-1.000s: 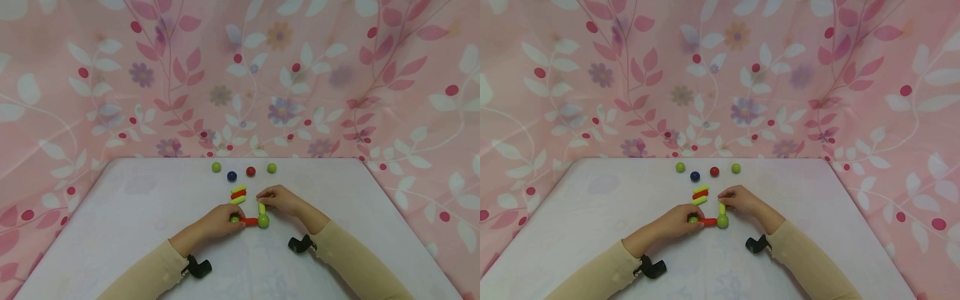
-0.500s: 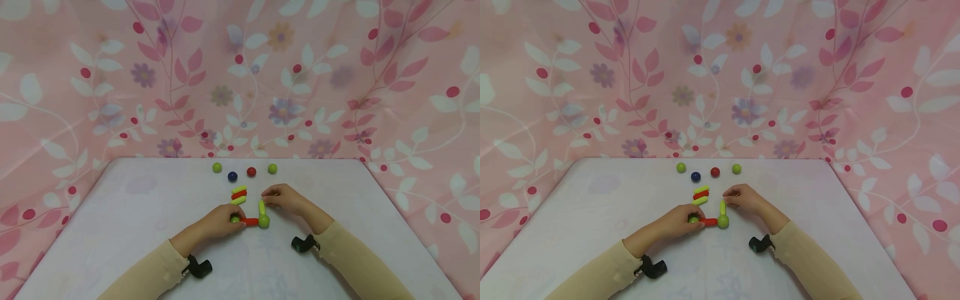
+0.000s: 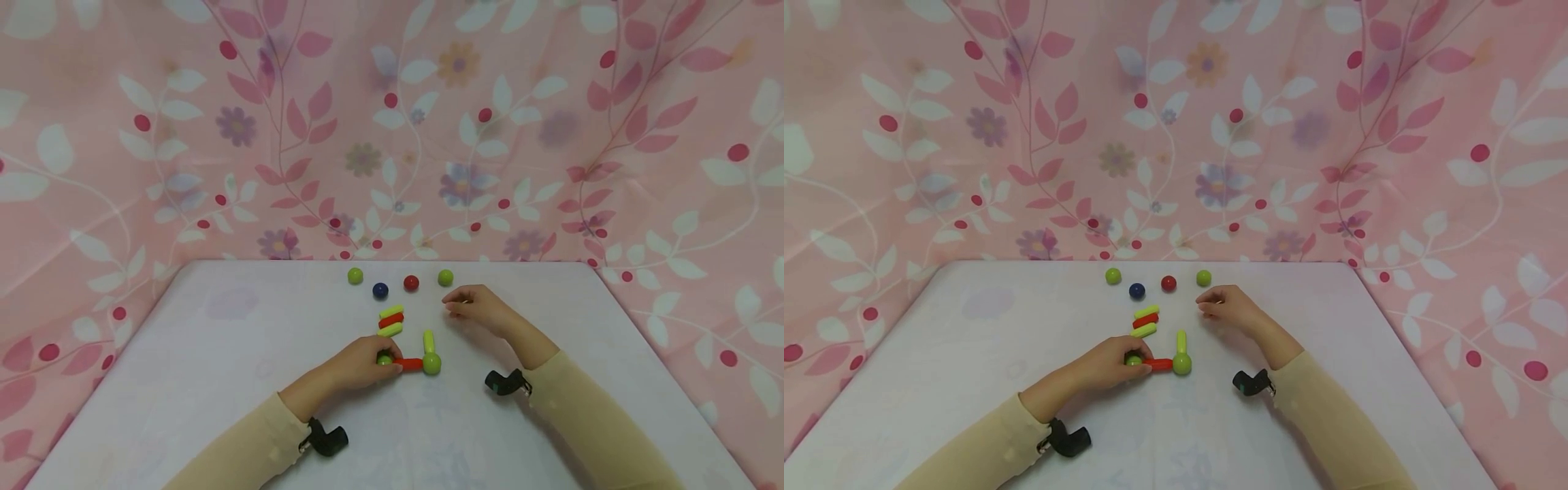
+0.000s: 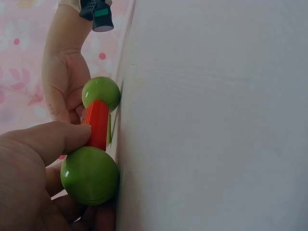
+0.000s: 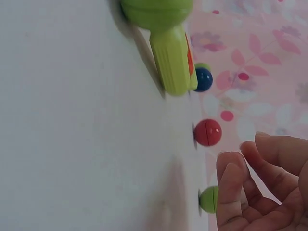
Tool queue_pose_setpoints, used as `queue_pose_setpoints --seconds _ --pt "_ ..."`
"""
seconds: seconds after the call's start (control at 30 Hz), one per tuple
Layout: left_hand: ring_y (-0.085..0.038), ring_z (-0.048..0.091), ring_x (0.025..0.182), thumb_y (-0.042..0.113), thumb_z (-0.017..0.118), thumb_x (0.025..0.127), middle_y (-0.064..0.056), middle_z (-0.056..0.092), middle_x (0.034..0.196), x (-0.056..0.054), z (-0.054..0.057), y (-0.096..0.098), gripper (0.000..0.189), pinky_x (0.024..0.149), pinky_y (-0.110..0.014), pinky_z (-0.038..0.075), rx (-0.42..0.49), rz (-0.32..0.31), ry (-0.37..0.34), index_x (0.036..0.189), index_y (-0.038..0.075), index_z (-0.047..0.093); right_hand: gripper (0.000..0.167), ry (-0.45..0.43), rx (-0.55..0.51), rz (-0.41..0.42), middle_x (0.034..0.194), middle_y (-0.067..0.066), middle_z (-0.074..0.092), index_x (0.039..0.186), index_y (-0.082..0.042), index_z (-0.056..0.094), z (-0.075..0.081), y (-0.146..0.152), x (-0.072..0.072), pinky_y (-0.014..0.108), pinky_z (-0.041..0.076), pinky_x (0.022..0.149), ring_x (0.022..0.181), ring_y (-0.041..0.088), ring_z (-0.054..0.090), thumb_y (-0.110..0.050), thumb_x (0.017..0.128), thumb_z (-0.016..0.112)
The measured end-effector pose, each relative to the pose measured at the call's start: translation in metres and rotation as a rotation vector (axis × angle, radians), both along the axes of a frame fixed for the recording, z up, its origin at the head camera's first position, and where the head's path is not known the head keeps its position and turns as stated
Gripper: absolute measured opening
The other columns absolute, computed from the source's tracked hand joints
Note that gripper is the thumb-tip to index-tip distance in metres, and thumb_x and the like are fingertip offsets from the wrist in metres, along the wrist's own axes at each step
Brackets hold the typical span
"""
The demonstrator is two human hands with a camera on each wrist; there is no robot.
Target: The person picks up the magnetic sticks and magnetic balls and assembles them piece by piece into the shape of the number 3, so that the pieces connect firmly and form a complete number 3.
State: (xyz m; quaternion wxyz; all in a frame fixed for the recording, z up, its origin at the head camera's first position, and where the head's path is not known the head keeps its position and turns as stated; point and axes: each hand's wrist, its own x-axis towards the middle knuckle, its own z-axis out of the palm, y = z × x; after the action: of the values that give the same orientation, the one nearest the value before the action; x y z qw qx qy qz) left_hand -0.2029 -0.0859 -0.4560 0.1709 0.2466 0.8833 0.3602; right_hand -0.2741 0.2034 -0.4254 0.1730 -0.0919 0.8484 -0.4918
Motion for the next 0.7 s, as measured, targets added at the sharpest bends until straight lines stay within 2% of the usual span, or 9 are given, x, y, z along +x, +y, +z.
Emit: queue_pose_setpoints --seconds 0.13,0.37,0.53,0.7 --pt "-0.013 0.055 0.087 0.03 0.07 0.095 0.009 0.061 0.088 0.0 -0.001 0.0 0.011 0.079 -0.031 0.047 0.002 0.0 0.001 0.104 0.023 0.07 0.031 0.024 -0.01 -0.014 0.116 0.024 0.063 0.124 0.007 0.063 0.005 0.006 -0.008 0.037 0.054 0.092 0.098 0.026 0.064 -0.013 0.1 0.061" --pt "-0.014 0.054 0.086 0.029 0.07 0.095 0.008 0.061 0.088 0.0 0.0 0.0 0.012 0.078 -0.032 0.046 0.014 -0.006 0.008 0.104 0.021 0.07 0.033 0.051 -0.041 -0.047 0.119 0.027 0.062 0.125 0.009 0.061 0.003 0.011 -0.022 0.029 0.054 0.087 0.097 0.021 0.065 -0.013 0.1 0.062" --pt "-0.014 0.054 0.087 0.029 0.07 0.095 0.008 0.061 0.089 0.001 0.001 0.0 0.013 0.079 -0.031 0.047 0.009 -0.007 0.006 0.105 0.021 0.07 0.033 0.071 -0.047 -0.1 0.117 0.027 0.063 0.124 0.009 0.061 -0.003 0.012 -0.033 0.027 0.054 0.085 0.094 0.018 0.064 -0.013 0.1 0.062" --pt "-0.014 0.054 0.087 0.029 0.07 0.095 0.008 0.061 0.089 0.001 0.0 0.0 0.012 0.079 -0.032 0.046 0.014 -0.009 0.006 0.105 0.021 0.07 0.03 0.07 -0.073 -0.169 0.118 0.026 0.063 0.123 0.008 0.063 -0.006 0.011 -0.043 0.026 0.054 0.083 0.095 0.021 0.064 -0.011 0.099 0.063"
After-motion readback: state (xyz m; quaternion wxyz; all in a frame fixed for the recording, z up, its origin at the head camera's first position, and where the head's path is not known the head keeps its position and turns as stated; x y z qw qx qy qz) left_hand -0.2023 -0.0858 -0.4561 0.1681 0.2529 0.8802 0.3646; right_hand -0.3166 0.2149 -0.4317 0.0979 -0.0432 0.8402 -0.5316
